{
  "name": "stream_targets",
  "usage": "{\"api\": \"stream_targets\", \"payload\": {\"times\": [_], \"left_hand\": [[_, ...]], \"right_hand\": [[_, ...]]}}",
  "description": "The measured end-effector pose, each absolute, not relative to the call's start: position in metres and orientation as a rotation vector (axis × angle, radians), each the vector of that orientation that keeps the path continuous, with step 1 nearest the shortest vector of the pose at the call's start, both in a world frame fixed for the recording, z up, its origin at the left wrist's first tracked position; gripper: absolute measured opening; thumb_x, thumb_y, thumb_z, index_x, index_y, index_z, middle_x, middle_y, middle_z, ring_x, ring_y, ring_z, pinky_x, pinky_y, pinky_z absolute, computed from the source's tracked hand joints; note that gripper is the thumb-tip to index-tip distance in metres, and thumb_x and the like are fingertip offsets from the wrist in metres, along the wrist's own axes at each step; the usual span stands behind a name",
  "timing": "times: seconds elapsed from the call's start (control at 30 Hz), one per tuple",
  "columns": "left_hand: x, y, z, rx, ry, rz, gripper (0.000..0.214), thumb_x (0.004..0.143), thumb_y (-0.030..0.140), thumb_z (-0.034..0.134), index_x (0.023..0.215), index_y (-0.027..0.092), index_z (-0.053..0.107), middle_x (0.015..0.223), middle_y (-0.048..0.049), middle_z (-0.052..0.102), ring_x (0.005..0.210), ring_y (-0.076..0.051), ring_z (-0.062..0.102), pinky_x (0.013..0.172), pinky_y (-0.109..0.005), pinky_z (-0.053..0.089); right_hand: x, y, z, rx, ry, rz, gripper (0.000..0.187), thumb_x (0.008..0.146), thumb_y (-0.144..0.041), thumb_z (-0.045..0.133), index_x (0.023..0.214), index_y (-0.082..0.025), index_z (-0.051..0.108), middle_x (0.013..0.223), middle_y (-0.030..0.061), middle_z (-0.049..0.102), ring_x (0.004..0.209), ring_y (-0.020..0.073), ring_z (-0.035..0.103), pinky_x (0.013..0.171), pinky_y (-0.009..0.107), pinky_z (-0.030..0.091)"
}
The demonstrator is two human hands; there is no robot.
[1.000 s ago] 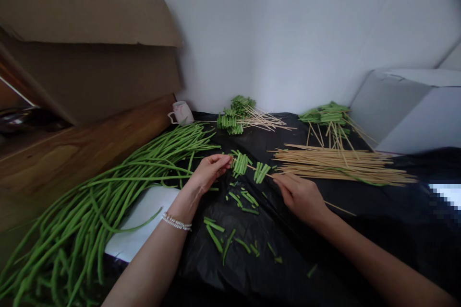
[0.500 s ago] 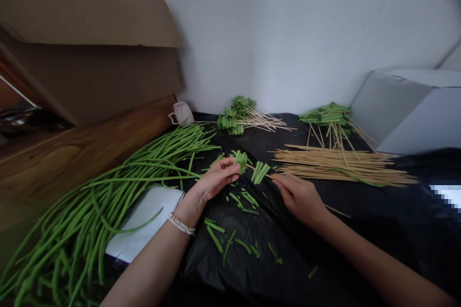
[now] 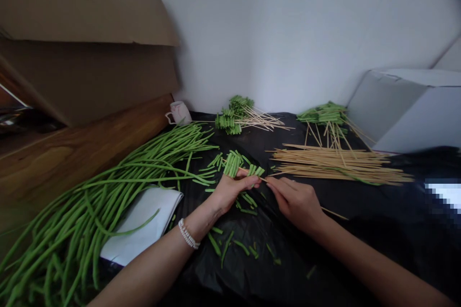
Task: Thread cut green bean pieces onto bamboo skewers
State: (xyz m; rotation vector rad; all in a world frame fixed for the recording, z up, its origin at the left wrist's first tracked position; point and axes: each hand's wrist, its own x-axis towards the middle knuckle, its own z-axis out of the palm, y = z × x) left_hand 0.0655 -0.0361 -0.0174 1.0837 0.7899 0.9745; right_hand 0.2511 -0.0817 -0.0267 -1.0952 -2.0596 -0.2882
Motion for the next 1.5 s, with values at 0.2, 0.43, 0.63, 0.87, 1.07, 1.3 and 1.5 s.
{"api": "stream_targets", "payload": {"times": [0.2,0.43,0.63,0.87,1.07,1.3,1.5], "left_hand": [[0.063,-0.034,-0.02,1.091,0.852,1.006,0.022,0.065,0.032,0.081,0.069,0.013,0.071,0.071,-0.0063,0.07,0.068,-0.014,0.061,0.065,-0.025,0.043],[0.064,-0.033,-0.022,1.111,0.854,1.127,0.02,0.066,0.03,0.08,0.064,0.014,0.068,0.064,-0.0022,0.065,0.062,-0.012,0.056,0.065,-0.025,0.042],[0.067,-0.034,-0.02,1.059,0.798,1.176,0.019,0.066,0.029,0.08,0.066,0.014,0.068,0.066,-0.0016,0.064,0.064,-0.012,0.058,0.068,-0.026,0.044],[0.054,-0.021,-0.019,1.003,0.855,1.078,0.025,0.063,0.033,0.083,0.075,0.014,0.071,0.075,-0.0031,0.069,0.069,-0.011,0.061,0.066,-0.021,0.045],[0.046,-0.016,-0.013,1.058,0.937,1.102,0.028,0.062,0.034,0.083,0.082,0.017,0.071,0.078,-0.0018,0.069,0.066,-0.008,0.06,0.058,-0.018,0.042],[0.062,-0.031,-0.019,1.281,0.882,0.895,0.033,0.065,0.035,0.081,0.092,0.016,0.076,0.081,-0.006,0.071,0.064,-0.01,0.056,0.057,-0.02,0.04],[0.058,-0.026,-0.013,0.967,0.807,0.998,0.025,0.071,0.035,0.077,0.088,0.016,0.076,0.095,-0.0077,0.071,0.063,-0.006,0.055,0.056,-0.016,0.041]], "right_hand": [[0.248,-0.082,-0.025,-1.114,-2.072,-0.28,0.024,0.095,-0.018,0.046,0.104,-0.016,0.067,0.084,0.0044,0.072,0.075,0.0114,0.067,0.072,0.02,0.048],[0.249,-0.081,-0.025,-1.099,-2.047,-0.145,0.024,0.094,-0.019,0.046,0.106,-0.018,0.066,0.093,0.0048,0.072,0.081,0.0121,0.067,0.075,0.02,0.049],[0.247,-0.081,-0.022,-1.091,-2.027,-0.048,0.022,0.094,-0.019,0.047,0.105,-0.019,0.066,0.096,0.0042,0.072,0.085,0.0128,0.067,0.081,0.022,0.049],[0.253,-0.079,-0.028,-1.1,-2.017,-0.107,0.022,0.093,-0.018,0.048,0.108,-0.016,0.065,0.094,0.0047,0.072,0.083,0.0133,0.067,0.08,0.023,0.049],[0.26,-0.074,-0.026,-1.178,-1.895,-0.345,0.026,0.093,-0.015,0.047,0.113,-0.014,0.063,0.092,0.0075,0.07,0.084,0.0154,0.065,0.077,0.025,0.049],[0.251,-0.078,-0.027,-1.083,-2.038,-0.538,0.031,0.09,-0.009,0.045,0.116,-0.01,0.062,0.086,0.0081,0.071,0.078,0.0155,0.065,0.072,0.025,0.048],[0.247,-0.08,-0.026,-1.231,-2.045,0.034,0.029,0.094,-0.022,0.042,0.115,-0.021,0.063,0.098,0.0054,0.072,0.085,0.0144,0.067,0.076,0.024,0.051]]}}
